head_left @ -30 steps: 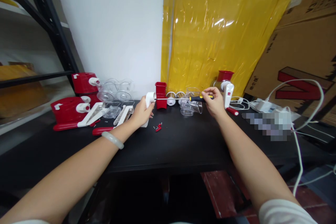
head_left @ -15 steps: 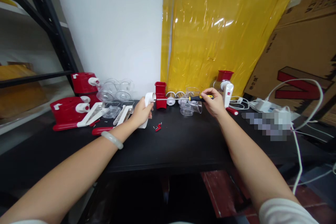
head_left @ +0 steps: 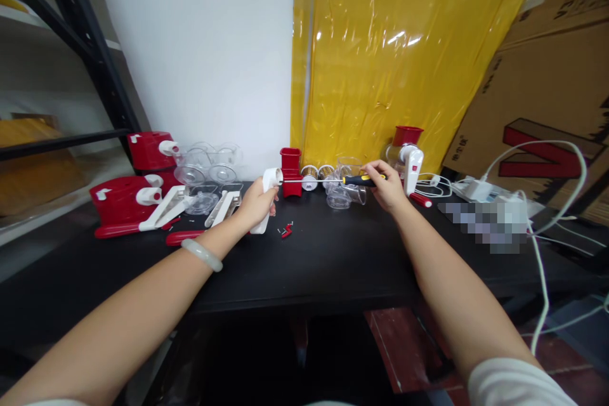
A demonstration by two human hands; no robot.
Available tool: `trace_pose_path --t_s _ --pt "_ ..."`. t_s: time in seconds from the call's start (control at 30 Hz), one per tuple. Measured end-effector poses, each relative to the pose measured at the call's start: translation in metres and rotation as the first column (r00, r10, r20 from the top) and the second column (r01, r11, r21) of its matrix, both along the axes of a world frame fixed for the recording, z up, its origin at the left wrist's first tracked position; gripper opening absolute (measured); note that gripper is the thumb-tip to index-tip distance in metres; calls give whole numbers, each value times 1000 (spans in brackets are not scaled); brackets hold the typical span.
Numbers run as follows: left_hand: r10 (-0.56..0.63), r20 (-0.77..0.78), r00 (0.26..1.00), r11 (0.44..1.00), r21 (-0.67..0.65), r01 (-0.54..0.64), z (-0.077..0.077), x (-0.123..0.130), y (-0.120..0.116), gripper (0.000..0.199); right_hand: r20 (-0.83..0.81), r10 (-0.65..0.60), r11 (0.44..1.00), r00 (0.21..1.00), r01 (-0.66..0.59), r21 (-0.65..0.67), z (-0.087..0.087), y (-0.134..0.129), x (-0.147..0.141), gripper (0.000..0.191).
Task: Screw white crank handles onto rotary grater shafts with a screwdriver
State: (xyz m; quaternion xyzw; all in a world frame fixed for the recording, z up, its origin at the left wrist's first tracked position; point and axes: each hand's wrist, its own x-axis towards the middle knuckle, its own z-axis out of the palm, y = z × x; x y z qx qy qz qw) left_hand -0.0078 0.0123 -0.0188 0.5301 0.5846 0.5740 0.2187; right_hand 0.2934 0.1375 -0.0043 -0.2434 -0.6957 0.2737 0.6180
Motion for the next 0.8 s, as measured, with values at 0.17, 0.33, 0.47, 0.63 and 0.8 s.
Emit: trace_pose_path --t_s 0.17,0.33,0.47,0.63,0.8 --pt "47 -112 993 999 -2 -48 -5 -5 3 19 112 -66 990 991 79 -120 -6 0 -2 61" --pt "37 -141 989 999 6 -37 -6 -5 1 21 168 -101 972 981 133 -193 -5 -4 -1 61" --pt "25 -167 986 1000 0 -25 -6 -4 0 20 189 -136 978 973 162 -133 -2 -6 0 58" --pt "35 -190 981 999 -18 -40 -6 -6 0 18 191 -129 983 973 151 -106 -2 -5 -1 56" --pt "28 -175 984 999 -25 -33 -5 -5 -1 18 190 -108 987 976 127 -95 -4 0 2 51"
